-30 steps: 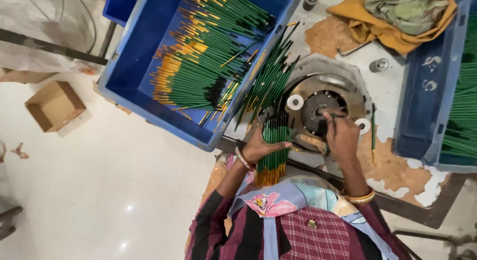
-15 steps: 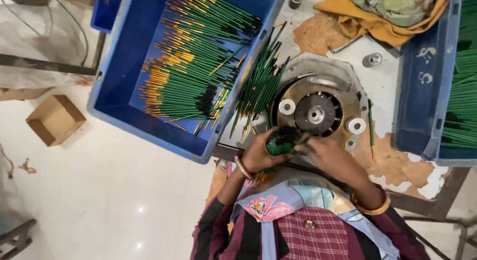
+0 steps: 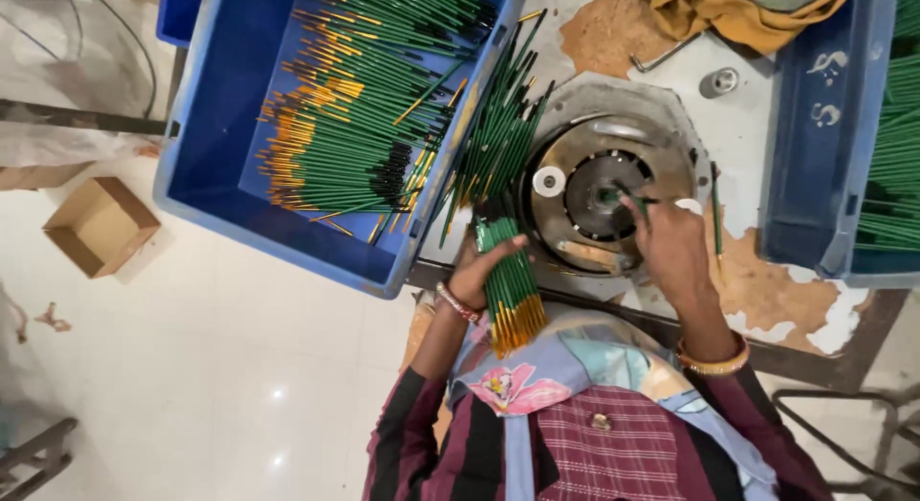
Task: Inserting incense sticks into a circular processing machine for manufacturing.
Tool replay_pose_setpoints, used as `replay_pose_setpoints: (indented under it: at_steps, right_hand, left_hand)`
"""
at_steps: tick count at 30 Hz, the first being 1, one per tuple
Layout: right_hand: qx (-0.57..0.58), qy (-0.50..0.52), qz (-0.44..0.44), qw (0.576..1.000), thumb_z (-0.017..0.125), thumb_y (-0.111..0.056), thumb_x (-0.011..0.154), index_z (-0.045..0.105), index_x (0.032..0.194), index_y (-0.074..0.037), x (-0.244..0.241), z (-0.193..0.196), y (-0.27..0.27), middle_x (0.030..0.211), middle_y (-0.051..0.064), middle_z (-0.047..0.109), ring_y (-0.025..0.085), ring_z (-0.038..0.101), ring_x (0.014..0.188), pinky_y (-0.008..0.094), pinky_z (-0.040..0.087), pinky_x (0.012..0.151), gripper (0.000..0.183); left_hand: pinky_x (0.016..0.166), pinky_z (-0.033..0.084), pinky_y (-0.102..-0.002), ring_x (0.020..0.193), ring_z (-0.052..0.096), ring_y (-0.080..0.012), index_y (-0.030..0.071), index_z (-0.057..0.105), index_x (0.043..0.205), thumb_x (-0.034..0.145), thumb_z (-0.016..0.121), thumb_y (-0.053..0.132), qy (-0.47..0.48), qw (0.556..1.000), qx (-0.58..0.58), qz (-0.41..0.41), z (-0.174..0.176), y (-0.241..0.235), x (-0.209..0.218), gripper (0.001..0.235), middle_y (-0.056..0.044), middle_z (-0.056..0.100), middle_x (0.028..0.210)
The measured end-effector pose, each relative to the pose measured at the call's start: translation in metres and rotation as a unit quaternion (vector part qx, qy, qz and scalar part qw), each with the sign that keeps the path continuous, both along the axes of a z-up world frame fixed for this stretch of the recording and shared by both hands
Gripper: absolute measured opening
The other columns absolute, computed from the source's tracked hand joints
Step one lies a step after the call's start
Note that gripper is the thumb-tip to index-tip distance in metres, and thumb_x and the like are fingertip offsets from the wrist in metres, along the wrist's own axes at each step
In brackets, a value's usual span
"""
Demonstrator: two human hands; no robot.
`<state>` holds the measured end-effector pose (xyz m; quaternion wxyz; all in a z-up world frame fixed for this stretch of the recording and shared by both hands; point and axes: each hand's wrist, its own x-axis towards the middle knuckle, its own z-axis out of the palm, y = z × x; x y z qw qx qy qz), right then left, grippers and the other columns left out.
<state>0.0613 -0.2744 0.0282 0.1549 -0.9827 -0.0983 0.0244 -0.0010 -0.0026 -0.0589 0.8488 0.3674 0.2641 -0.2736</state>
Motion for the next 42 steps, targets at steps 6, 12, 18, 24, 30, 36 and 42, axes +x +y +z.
replay_pose_setpoints:
  at_steps: [6, 12, 18, 24, 30, 36, 42]
  right_hand:
    - [0.055, -0.019, 0.021, 0.998, 0.067, -0.018, 0.102, 0.071, 0.104, 0.0, 0.005, 0.0, 0.01, 0.097, 0.023, 0.071, 0.042, 0.066, 0.085, 0.051, 0.052, 0.074, 0.018]
    - [0.103, -0.044, -0.011, 0.994, 0.065, -0.015, 0.105, 0.071, 0.112, 0.001, -0.013, -0.034, 0.0, 0.099, 0.026, 0.069, 0.044, 0.066, 0.089, 0.05, 0.053, 0.076, 0.018]
    - [0.453, -0.015, -0.141, 0.88, 0.051, -0.021, 0.127, 0.061, 0.107, -0.001, -0.002, -0.019, 0.001, 0.092, 0.019, 0.064, 0.033, 0.071, 0.088, 0.042, 0.057, 0.085, 0.03]
    - [0.069, 0.086, 0.212, 0.971, 0.069, -0.019, 0.089, 0.067, 0.097, 0.001, -0.032, -0.032, -0.016, 0.082, 0.016, 0.07, 0.032, 0.067, 0.072, 0.041, 0.052, 0.064, 0.022]
    - [0.011, 0.092, 0.066, 0.994, 0.068, -0.012, 0.089, 0.065, 0.112, 0.003, -0.021, -0.035, -0.027, 0.083, 0.026, 0.067, 0.042, 0.066, 0.075, 0.049, 0.052, 0.065, 0.027]
    - [-0.002, 0.036, 0.015, 0.999, 0.067, -0.014, 0.103, 0.063, 0.113, -0.001, -0.007, -0.04, -0.018, 0.085, 0.025, 0.065, 0.044, 0.066, 0.081, 0.053, 0.052, 0.072, 0.017]
    - [0.129, 0.049, 0.045, 0.989, 0.064, -0.005, 0.1, 0.072, 0.113, -0.001, 0.005, -0.04, -0.015, 0.111, 0.025, 0.071, 0.044, 0.067, 0.094, 0.051, 0.052, 0.083, 0.015]
  left_hand:
    - [0.073, 0.065, -0.039, 0.086, 0.076, -0.0238, 0.005, 0.066, 0.113, 0.083, 0.08, 0.012, -0.028, 0.999, -0.023, 0.016, 0.0, 0.005, -0.004, 0.033, -0.007, 0.074, 0.099]
    - [0.078, 0.061, -0.04, 0.086, 0.073, -0.0215, -0.004, 0.067, 0.114, 0.086, 0.085, 0.008, -0.12, 0.99, 0.075, -0.022, 0.001, 0.004, -0.007, 0.035, -0.01, 0.073, 0.099]
    - [0.086, 0.059, -0.031, 0.091, 0.069, -0.0111, 0.004, 0.062, 0.119, 0.074, 0.09, 0.018, -0.246, 0.946, 0.196, -0.082, 0.003, -0.009, 0.003, 0.055, -0.002, 0.072, 0.102]
    - [0.089, 0.056, -0.035, 0.1, 0.068, -0.0157, -0.003, 0.061, 0.129, 0.067, 0.093, 0.019, -0.442, 0.796, 0.384, -0.156, 0.051, -0.012, 0.026, 0.073, -0.013, 0.073, 0.108]
    - [0.083, 0.063, -0.038, 0.088, 0.075, -0.0191, -0.005, 0.071, 0.111, 0.084, 0.089, 0.013, -0.206, 0.96, 0.174, -0.072, -0.001, -0.017, 0.016, 0.038, -0.015, 0.078, 0.104]
    - [0.077, 0.065, -0.041, 0.085, 0.077, -0.0267, -0.001, 0.062, 0.117, 0.081, 0.084, 0.006, -0.112, 0.994, -0.001, -0.017, 0.011, 0.005, -0.008, 0.043, -0.013, 0.072, 0.099]
    - [0.076, 0.064, -0.043, 0.085, 0.078, -0.0301, -0.002, 0.059, 0.118, 0.081, 0.083, 0.002, -0.079, 0.997, -0.02, -0.015, 0.004, 0.008, -0.016, 0.045, -0.014, 0.071, 0.097]
